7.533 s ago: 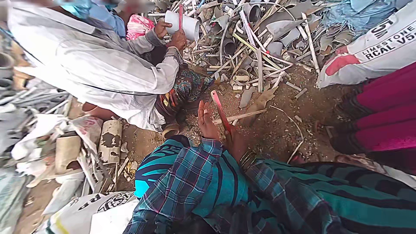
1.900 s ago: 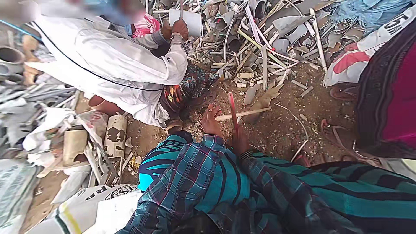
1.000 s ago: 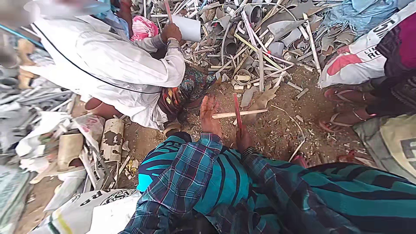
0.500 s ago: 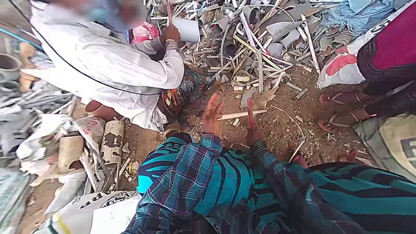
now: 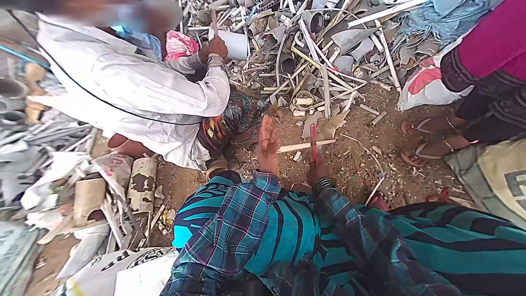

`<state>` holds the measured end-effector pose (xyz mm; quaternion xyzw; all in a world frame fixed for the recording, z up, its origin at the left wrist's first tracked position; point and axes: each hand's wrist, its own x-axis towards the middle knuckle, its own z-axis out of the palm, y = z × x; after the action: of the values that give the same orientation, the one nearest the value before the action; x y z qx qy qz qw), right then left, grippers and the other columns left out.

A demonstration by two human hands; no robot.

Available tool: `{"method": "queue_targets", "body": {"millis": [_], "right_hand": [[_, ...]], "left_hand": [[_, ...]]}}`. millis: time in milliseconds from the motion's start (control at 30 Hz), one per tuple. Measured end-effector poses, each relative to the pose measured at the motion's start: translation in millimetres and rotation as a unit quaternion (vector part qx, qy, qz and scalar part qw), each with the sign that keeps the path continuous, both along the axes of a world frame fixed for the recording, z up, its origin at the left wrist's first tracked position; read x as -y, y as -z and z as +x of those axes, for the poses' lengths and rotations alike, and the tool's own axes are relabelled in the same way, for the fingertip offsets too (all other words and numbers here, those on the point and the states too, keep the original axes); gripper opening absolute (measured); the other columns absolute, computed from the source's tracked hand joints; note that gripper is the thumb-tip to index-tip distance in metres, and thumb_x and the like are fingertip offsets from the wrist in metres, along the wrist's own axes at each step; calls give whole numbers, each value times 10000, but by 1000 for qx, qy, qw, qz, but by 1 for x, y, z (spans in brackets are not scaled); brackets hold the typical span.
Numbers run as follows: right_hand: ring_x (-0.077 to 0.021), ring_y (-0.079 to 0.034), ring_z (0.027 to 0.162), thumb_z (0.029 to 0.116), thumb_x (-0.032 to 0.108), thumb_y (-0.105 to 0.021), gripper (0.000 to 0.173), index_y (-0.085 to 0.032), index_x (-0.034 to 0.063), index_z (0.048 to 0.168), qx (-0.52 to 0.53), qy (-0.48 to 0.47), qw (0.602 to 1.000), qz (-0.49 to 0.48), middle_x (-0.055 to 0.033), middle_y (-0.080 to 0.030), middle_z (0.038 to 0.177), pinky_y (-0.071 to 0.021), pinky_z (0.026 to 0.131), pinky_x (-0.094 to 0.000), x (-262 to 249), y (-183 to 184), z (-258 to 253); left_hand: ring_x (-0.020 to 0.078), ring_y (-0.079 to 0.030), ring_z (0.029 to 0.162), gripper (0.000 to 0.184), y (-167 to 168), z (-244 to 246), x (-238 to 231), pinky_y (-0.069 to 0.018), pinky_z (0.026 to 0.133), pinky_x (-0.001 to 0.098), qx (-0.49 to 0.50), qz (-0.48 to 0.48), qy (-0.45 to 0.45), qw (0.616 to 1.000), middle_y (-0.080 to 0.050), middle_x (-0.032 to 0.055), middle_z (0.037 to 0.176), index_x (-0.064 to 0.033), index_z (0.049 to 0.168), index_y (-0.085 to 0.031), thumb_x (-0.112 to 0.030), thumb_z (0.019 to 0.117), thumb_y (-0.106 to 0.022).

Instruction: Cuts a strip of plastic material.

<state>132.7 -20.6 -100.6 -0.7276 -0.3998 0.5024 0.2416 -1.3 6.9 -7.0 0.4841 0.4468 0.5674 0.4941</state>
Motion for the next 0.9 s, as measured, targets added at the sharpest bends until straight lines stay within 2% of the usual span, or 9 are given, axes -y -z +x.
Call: {"method": "queue_targets", "body": {"millis": [67, 100, 200, 333, 433, 500, 600, 767, 900], "right_hand": [[-339, -674, 797, 1132, 185, -319, 417, -411, -77, 1444, -6, -40, 997, 58, -249, -651, 957, -555, 788, -487, 9, -28, -17], [-335, -667, 792, 1129, 184, -326, 410, -429, -78, 1426, -9, -75, 993, 91, -234, -648, 924, -548, 788, -490, 16, -46, -25], [-337, -663, 796, 1128, 203, -334, 392, -475, -63, 1379, 12, -136, 982, 129, -208, -648, 881, -536, 785, -493, 27, -68, -34], [-365, -677, 862, 1135, 186, -307, 442, -367, -55, 1501, -3, -56, 998, 14, -285, -647, 1060, -545, 834, -508, 2, -10, 4], [-242, -607, 654, 1143, 206, -285, 425, -368, -44, 1476, -38, -16, 999, -11, -176, -588, 878, -543, 655, -397, -2, -10, 6], [-265, -613, 683, 1137, 187, -297, 409, -406, -61, 1443, -54, -73, 995, 37, -181, -598, 863, -540, 695, -430, 8, -42, -10], [-289, -629, 741, 1130, 196, -320, 359, -484, -50, 1333, -33, -165, 979, 115, -172, -613, 863, -527, 751, -459, 28, -81, -32], [-381, -680, 921, 1138, 190, -306, 453, -374, -74, 1499, 15, -100, 995, 9, -304, -646, 1100, -531, 892, -510, 2, -27, 6], [-321, -663, 798, 1142, 207, -283, 435, -357, -33, 1497, -3, -77, 997, -16, -242, -630, 1009, -553, 776, -462, 0, -33, 2]], "left_hand": [[260, -319, 1494, 813, 7, -4, -5, -423, 1091, 461, -10, 9, -21, 1000, -140, 133, 1695, -72, 1625, -131, 23, 862, -395], [254, -326, 1490, 762, 10, -6, -7, -440, 1075, 450, -12, 4, -36, 999, -108, 117, 1704, -99, 1633, -99, 7, 927, -364], [218, -354, 1476, 685, 9, -5, -2, -425, 1081, 401, 4, -16, -59, 998, -146, 100, 1700, -143, 1643, -78, -54, 1009, -321], [221, -314, 1482, 806, -1, 1, 1, -366, 1116, 398, 29, -33, -47, 998, -145, 120, 1693, -108, 1638, -84, 48, 890, -341], [221, -407, 1426, 722, 9, -4, -3, -477, 988, 382, 7, -23, -52, 998, -193, 109, 1685, -114, 1629, -137, 20, 941, -311], [232, -340, 1484, 637, 5, -3, -3, -406, 1084, 428, 7, -21, -58, 998, -186, 104, 1693, -118, 1636, -147, -76, 1020, -306], [182, -239, 1534, 629, -1, 1, 3, -269, 1207, 366, -12, -18, -43, 999, -147, 109, 1700, -80, 1636, -100, -192, 1047, -290], [164, -356, 1469, 551, 10, -6, 0, -397, 1076, 396, 15, -58, -65, 996, -273, 45, 1670, -161, 1629, -201, -191, 1082, -256], [184, -396, 1460, 561, 9, -2, 1, -433, 1068, 407, -1, -42, -61, 997, -305, 58, 1660, -142, 1624, -212, -200, 1067, -260]]}}
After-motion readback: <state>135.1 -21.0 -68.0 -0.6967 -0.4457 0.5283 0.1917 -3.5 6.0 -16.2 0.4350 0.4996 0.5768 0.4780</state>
